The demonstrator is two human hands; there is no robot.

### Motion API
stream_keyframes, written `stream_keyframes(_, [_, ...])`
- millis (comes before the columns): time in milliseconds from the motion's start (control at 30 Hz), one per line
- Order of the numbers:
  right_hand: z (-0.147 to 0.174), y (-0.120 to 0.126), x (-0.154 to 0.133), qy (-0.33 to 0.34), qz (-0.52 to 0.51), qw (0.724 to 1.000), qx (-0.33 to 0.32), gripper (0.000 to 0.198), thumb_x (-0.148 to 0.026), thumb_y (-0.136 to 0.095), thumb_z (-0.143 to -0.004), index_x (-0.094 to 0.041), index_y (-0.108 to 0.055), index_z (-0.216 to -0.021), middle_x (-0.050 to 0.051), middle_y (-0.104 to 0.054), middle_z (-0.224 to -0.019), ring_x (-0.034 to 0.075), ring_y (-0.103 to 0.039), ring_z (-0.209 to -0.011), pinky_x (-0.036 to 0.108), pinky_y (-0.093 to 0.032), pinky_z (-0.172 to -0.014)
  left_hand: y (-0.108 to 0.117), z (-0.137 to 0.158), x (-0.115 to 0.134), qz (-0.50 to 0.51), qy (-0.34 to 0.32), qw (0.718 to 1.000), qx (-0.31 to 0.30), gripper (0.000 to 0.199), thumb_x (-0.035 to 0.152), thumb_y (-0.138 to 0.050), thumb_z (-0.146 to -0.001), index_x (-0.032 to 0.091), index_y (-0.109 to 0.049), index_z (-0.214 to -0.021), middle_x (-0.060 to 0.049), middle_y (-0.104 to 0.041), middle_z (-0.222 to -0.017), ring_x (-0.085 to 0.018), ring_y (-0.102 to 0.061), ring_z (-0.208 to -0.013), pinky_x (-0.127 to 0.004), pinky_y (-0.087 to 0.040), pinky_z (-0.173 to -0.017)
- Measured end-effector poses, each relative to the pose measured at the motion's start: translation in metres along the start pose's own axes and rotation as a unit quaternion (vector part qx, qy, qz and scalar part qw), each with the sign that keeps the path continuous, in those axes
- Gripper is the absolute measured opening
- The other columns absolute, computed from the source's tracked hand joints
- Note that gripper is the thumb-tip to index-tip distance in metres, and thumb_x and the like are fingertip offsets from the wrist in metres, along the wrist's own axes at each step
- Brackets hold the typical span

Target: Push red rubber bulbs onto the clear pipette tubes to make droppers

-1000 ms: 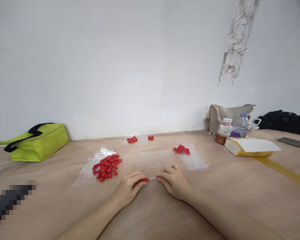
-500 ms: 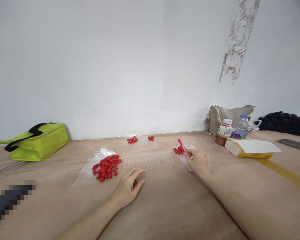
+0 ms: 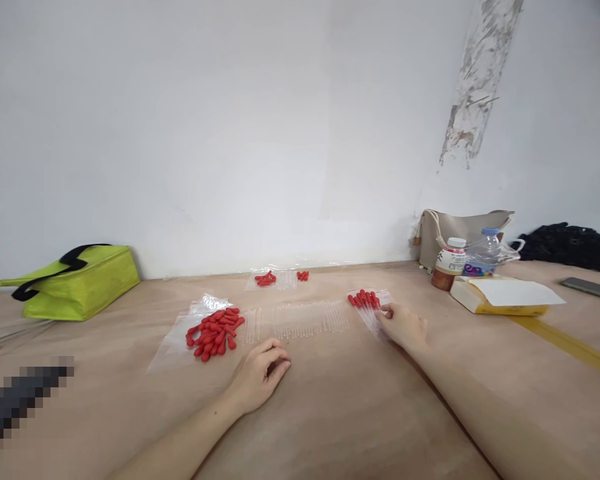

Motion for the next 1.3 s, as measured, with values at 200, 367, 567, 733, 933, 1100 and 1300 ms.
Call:
stream_keyframes(200, [0.003,0.006,-0.003,0.017,-0.008,0.999,0.026,0.028,-0.039,-0.046,-0.075,-0.023,-0.063,-0.09,0.006,-0.063,-0.084,0.024,-0.054,-0.085,0.039,-0.027,-0.075,-0.001,0.0,-0.001,0.0,0.004,1.0,-0.006,0.018,0.024,-0.042,-0.083,0.02,-0.059,-0.08,-0.002,-0.055,-0.083,-0.012,-0.051,-0.068,-0.023,-0.04,-0.062])
stream_keyframes(367, [0.014,0.011,-0.028,0.083,0.007,0.994,0.067,0.024,-0.035,-0.044,-0.077,-0.022,-0.062,-0.086,0.006,-0.062,-0.084,0.021,-0.053,-0.084,0.036,-0.026,-0.074,-0.001,-0.002,0.0,-0.003,0.004,1.0,-0.012,0.019,0.025,-0.042,-0.083,0.019,-0.059,-0.079,-0.003,-0.055,-0.081,-0.013,-0.051,-0.067,-0.023,-0.039,-0.062])
stream_keyframes(567, [0.011,-0.017,-0.073,0.108,0.059,0.992,-0.007,0.024,-0.03,-0.043,-0.075,-0.022,-0.06,-0.089,0.005,-0.062,-0.087,0.019,-0.052,-0.088,0.033,-0.029,-0.079,-0.004,-0.001,-0.003,-0.003,0.008,1.0,-0.021,0.017,0.023,-0.043,-0.083,0.02,-0.059,-0.081,-0.002,-0.056,-0.08,-0.013,-0.051,-0.068,-0.023,-0.039,-0.063])
stream_keyframes(733, [-0.009,-0.042,-0.085,0.035,0.094,0.994,-0.047,0.026,-0.022,-0.051,-0.066,-0.014,-0.06,-0.09,0.013,-0.057,-0.098,0.025,-0.044,-0.104,0.037,-0.026,-0.086,-0.002,-0.001,-0.003,-0.007,0.011,1.0,-0.009,0.015,0.022,-0.043,-0.082,0.02,-0.058,-0.081,-0.002,-0.056,-0.082,-0.014,-0.052,-0.071,-0.024,-0.04,-0.064])
stream_keyframes(933, [-0.02,-0.057,-0.081,-0.028,0.111,0.988,-0.105,0.021,-0.022,-0.056,-0.061,-0.013,-0.061,-0.08,0.014,-0.055,-0.089,0.025,-0.049,-0.091,0.039,-0.029,-0.081,0.051,-0.013,-0.041,-0.184,0.103,0.973,0.092,0.014,0.027,-0.048,-0.077,0.02,-0.058,-0.07,-0.004,-0.057,-0.082,-0.021,-0.051,-0.083,-0.032,-0.037,-0.073])
stream_keyframes(1100, [-0.022,-0.057,-0.079,-0.03,0.11,0.985,-0.131,0.016,-0.026,-0.057,-0.063,-0.015,-0.06,-0.075,0.011,-0.056,-0.085,0.022,-0.052,-0.082,0.035,-0.032,-0.076,0.089,-0.009,-0.096,-0.254,0.232,0.934,0.099,0.019,0.034,-0.049,-0.074,0.022,-0.061,-0.066,-0.004,-0.058,-0.085,-0.025,-0.049,-0.088,-0.035,-0.035,-0.074])
stream_keyframes(1300, [-0.011,-0.04,-0.092,0.025,0.088,0.991,-0.103,0.019,-0.022,-0.05,-0.07,-0.015,-0.06,-0.084,0.011,-0.059,-0.087,0.02,-0.054,-0.083,0.031,-0.033,-0.073,0.085,-0.016,-0.116,-0.27,0.223,0.935,0.048,0.02,0.04,-0.05,-0.073,0.026,-0.064,-0.078,-0.005,-0.057,-0.094,-0.027,-0.044,-0.096,-0.04,-0.032,-0.08])
Point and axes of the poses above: each hand's wrist, its own z-axis away from the middle knuckle, its own y-axis out of the back of the hand, x = y × z, the point moved 8 cm from there along -z, towards the middle knuckle
